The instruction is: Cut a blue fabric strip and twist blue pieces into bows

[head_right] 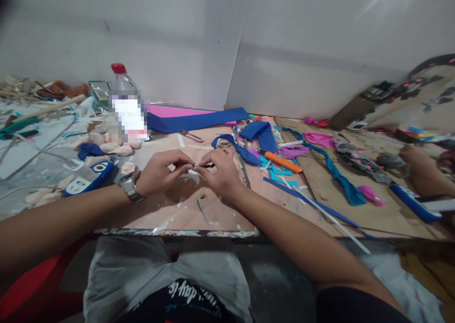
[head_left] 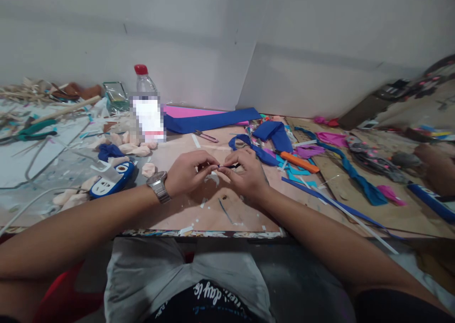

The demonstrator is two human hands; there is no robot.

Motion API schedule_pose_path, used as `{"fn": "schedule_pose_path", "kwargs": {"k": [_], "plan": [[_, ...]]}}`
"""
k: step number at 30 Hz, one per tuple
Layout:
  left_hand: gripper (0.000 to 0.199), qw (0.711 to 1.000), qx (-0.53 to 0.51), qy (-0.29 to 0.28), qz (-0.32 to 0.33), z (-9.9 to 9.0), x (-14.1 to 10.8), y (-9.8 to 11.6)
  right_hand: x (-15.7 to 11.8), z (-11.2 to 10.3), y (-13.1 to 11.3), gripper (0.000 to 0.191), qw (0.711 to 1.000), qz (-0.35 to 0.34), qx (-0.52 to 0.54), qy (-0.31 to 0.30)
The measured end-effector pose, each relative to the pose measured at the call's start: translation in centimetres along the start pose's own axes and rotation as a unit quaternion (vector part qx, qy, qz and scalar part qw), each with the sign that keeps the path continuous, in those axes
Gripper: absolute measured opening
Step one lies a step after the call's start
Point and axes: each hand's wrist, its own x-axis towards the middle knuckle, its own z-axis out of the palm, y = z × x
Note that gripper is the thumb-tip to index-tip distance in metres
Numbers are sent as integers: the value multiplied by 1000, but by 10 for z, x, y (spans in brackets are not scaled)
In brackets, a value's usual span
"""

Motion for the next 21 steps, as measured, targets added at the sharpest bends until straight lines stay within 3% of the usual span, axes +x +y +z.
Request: {"fn": "schedule_pose_path", "kwargs": {"k": [4, 13, 21], "plan": [[17, 999, 18, -3, 28, 0, 0, 1, 0, 1, 1, 29, 1000, 2, 1, -1], [20, 999, -3, -31, -15, 0, 0, 0, 1, 0, 2, 26, 999, 9, 0, -47], [22, 999, 9, -45, -18, 2, -3, 0, 3, -1, 1, 24, 999, -18, 17, -24]]}}
